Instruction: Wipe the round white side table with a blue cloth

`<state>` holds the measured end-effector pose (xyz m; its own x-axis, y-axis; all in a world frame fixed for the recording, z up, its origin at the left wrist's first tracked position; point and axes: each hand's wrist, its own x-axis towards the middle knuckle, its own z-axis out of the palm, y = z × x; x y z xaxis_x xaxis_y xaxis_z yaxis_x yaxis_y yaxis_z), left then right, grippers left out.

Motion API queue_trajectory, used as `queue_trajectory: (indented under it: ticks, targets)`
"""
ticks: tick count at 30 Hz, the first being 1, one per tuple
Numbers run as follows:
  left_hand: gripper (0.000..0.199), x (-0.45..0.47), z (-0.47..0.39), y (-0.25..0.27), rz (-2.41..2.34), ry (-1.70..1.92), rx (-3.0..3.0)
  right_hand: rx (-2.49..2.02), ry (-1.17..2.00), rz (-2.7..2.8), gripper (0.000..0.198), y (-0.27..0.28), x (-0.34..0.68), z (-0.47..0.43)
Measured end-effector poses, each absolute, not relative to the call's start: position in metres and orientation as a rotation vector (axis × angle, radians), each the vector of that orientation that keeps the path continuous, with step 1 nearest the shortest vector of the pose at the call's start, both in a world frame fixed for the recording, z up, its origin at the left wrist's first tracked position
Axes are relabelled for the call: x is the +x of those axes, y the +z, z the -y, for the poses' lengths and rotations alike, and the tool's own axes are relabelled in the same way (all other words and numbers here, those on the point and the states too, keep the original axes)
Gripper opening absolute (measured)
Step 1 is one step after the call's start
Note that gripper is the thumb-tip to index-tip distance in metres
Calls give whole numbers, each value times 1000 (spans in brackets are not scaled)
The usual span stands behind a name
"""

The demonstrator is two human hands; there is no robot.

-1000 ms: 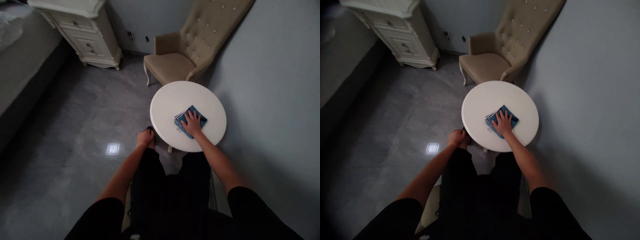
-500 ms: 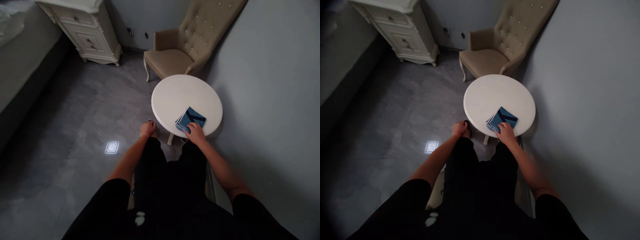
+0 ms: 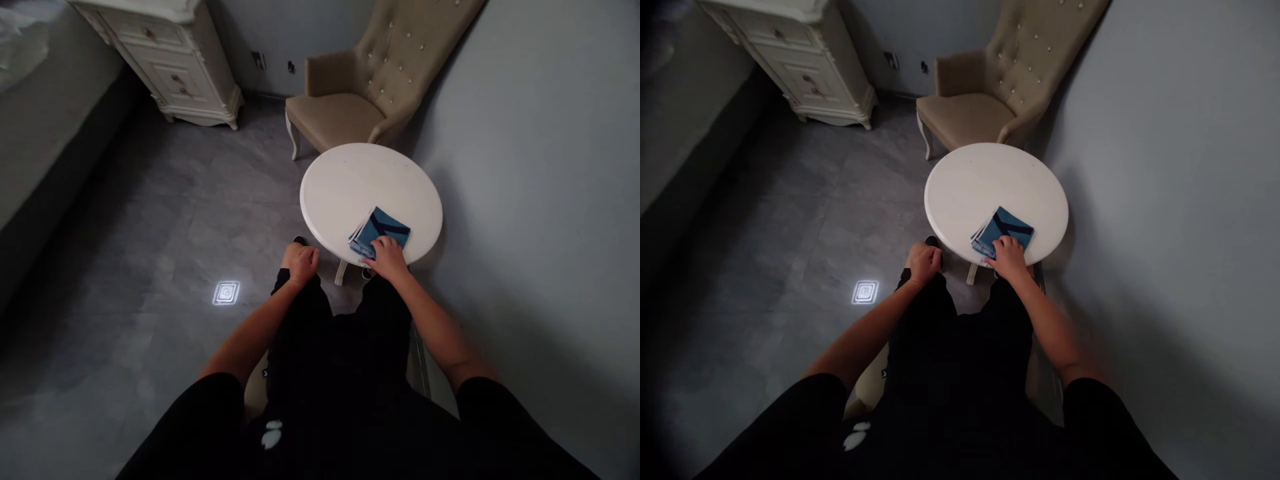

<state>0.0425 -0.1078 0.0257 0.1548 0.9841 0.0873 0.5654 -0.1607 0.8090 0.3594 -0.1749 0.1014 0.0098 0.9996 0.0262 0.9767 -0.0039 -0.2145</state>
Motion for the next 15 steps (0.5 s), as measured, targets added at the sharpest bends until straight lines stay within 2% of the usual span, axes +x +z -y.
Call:
queue_trajectory:
  ticks: [5, 11, 15]
  targets:
    - [24, 77, 151, 37, -1241, 1000, 1765, -2072, 306, 2017, 25, 102, 367, 169]
    - [21, 132, 172, 66, -1034, 988, 1613, -2009, 434, 1712, 28, 100, 386, 168]
    - [31, 170, 168, 86, -960, 863, 1360, -2016, 442, 1554, 36, 101, 388, 171]
